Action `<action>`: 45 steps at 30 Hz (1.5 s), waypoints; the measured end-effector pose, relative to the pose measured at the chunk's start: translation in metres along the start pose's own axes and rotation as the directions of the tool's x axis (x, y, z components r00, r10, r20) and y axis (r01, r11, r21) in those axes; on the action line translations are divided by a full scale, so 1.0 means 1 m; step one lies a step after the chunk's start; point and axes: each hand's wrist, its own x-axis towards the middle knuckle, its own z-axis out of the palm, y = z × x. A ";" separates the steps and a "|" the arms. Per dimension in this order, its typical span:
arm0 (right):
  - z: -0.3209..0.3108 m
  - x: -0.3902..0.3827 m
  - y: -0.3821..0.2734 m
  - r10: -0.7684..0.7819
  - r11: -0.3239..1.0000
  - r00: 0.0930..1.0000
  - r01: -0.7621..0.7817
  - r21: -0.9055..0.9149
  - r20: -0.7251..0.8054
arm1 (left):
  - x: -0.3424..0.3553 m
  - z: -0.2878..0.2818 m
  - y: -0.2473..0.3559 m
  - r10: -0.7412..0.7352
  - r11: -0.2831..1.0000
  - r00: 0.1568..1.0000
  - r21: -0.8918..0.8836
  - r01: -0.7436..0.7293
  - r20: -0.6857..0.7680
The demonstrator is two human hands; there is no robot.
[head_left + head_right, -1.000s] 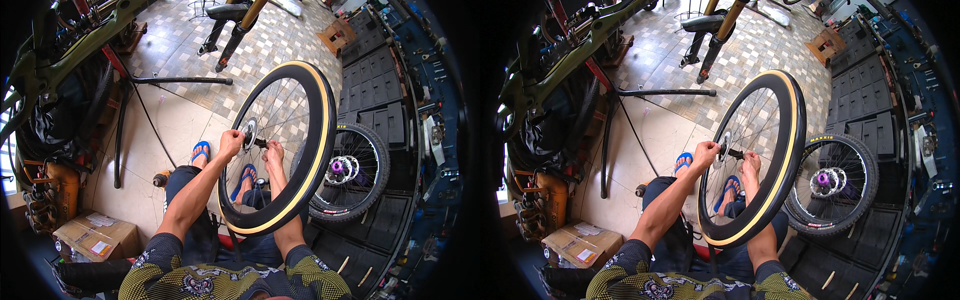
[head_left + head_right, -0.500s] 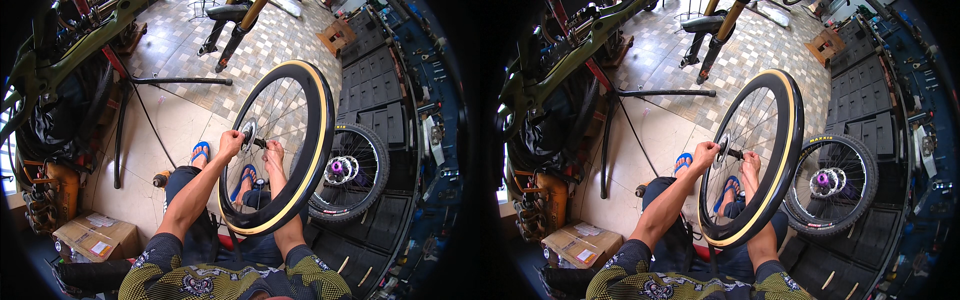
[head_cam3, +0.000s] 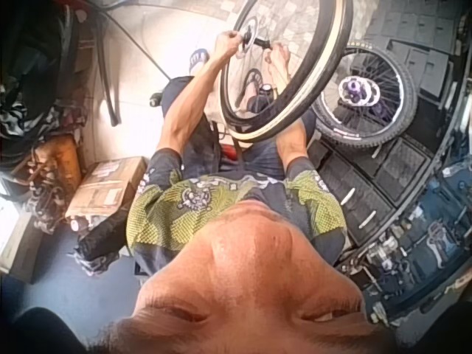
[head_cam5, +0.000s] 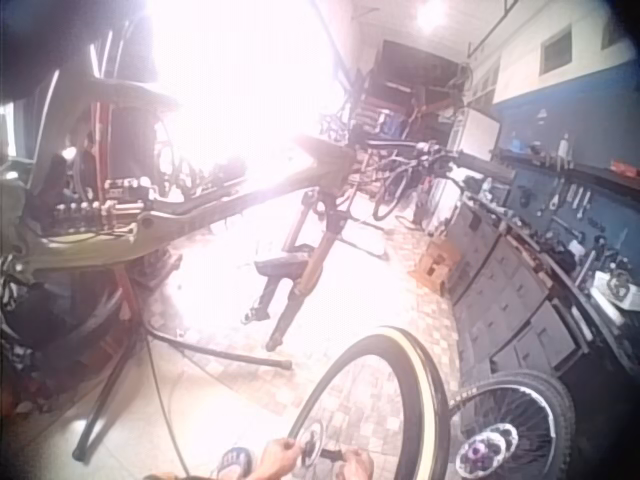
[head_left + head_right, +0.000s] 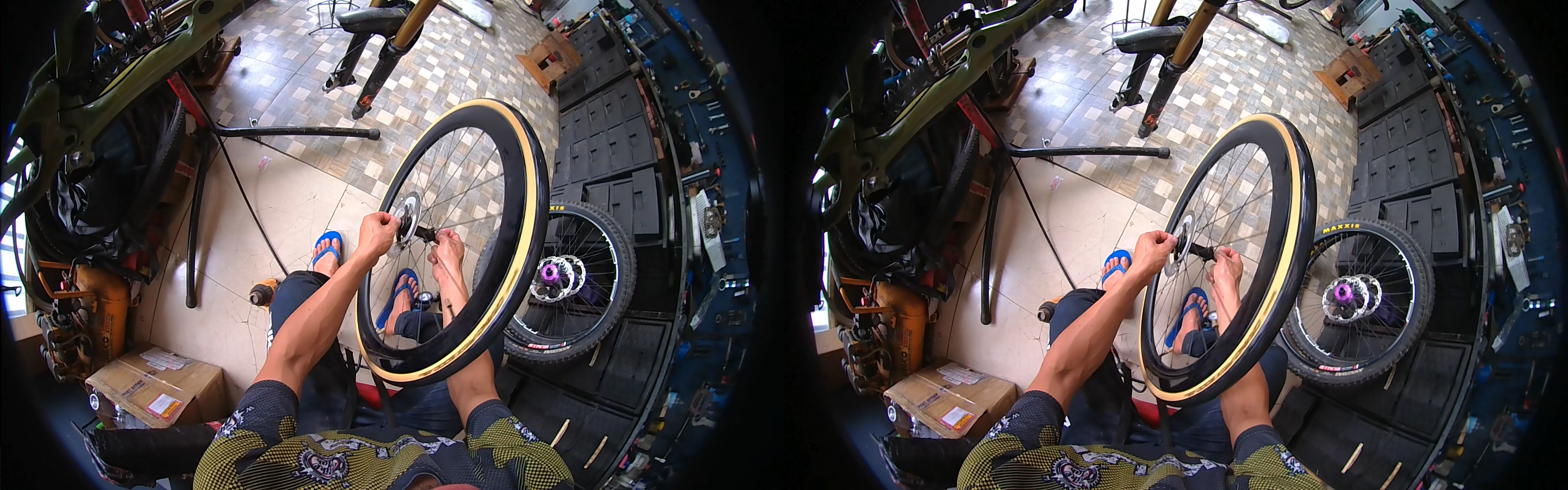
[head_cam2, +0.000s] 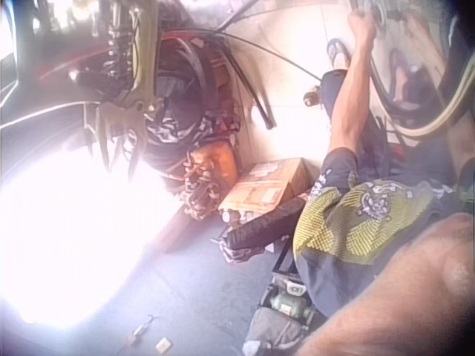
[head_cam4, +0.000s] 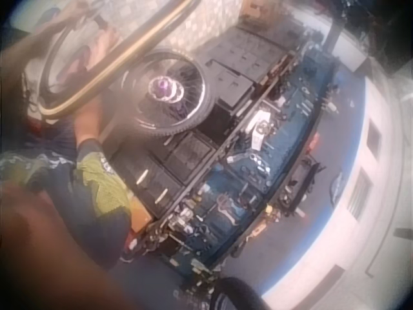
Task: The person rinses a bicycle wheel under a tap, then carries it into a workshop and mounts it onto a repair stand. They adjust the hub and axle components by hand, spinning the wheel to check alignment.
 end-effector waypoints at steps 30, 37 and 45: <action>0.005 -0.008 -0.007 0.052 0.998 0.997 -0.053 -0.024 -0.065 | -0.003 0.004 0.000 -0.003 1.000 1.000 -0.012 0.003 0.000; 0.006 -0.019 -0.026 0.234 0.968 0.963 -0.244 0.063 0.135 | -0.008 0.007 -0.011 0.072 0.996 0.997 0.051 -0.073 0.017; -0.020 -0.019 -0.025 0.284 0.956 0.933 -0.292 0.004 0.220 | -0.023 0.016 -0.023 0.151 0.975 0.988 0.169 -0.145 -0.020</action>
